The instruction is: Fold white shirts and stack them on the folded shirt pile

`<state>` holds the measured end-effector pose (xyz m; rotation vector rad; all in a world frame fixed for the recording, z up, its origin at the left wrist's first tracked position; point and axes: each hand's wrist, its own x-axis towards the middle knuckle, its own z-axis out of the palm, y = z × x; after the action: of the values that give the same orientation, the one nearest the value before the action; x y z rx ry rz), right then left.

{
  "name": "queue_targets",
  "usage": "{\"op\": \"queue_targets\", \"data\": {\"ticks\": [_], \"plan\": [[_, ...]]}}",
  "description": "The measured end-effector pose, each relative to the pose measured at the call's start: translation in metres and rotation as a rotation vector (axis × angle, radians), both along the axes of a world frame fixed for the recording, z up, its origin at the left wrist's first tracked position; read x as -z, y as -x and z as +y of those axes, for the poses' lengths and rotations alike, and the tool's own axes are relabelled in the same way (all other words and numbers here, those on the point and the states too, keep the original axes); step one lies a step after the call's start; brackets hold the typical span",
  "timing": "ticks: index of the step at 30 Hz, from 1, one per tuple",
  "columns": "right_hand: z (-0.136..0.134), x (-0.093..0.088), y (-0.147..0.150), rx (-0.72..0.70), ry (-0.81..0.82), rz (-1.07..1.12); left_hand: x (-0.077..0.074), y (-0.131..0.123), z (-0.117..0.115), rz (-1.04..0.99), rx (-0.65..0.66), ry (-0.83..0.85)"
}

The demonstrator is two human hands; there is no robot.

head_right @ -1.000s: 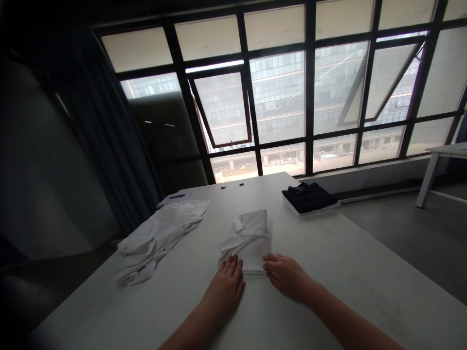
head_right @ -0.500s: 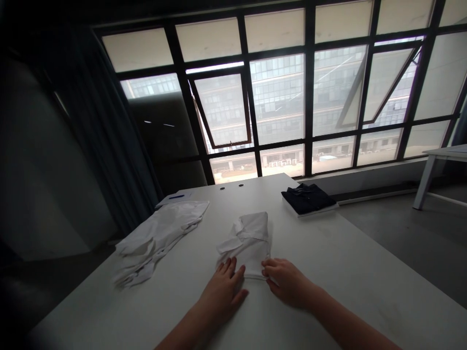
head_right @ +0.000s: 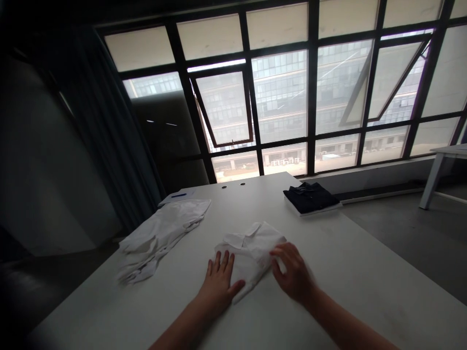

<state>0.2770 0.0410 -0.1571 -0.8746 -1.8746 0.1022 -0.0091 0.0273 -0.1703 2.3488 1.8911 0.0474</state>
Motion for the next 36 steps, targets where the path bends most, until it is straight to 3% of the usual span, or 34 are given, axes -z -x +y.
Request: {"op": "queue_targets", "data": {"ticks": [3, 7, 15, 21, 26, 32, 36], "plan": [[0.025, 0.009, -0.021, 0.205, 0.195, 0.19, -0.008, 0.006, 0.006, 0.002, 0.023, 0.071], [0.037, 0.018, -0.034, 0.098, 0.5, 0.18, -0.014, 0.01, 0.01, -0.003, 0.041, 0.111], [0.032, 0.007, -0.034, 0.047, 0.583, 0.067, -0.022, 0.023, 0.017, -0.019, 0.032, 0.107], [0.029, 0.014, -0.02, 0.067, 0.647, -0.11, -0.023, 0.027, 0.026, -0.025, 0.005, 0.013], [0.031, 0.015, -0.016, 0.094, 0.715, -0.077, -0.014, 0.014, 0.019, -0.075, 0.143, -0.009], [0.023, 0.006, -0.013, 0.153, 0.749, -0.152, -0.01, -0.015, 0.003, -0.052, -0.005, -0.094], [0.006, -0.006, -0.013, -0.036, 0.913, -0.159, -0.015, -0.007, 0.007, 0.021, -0.004, -0.075]]}}
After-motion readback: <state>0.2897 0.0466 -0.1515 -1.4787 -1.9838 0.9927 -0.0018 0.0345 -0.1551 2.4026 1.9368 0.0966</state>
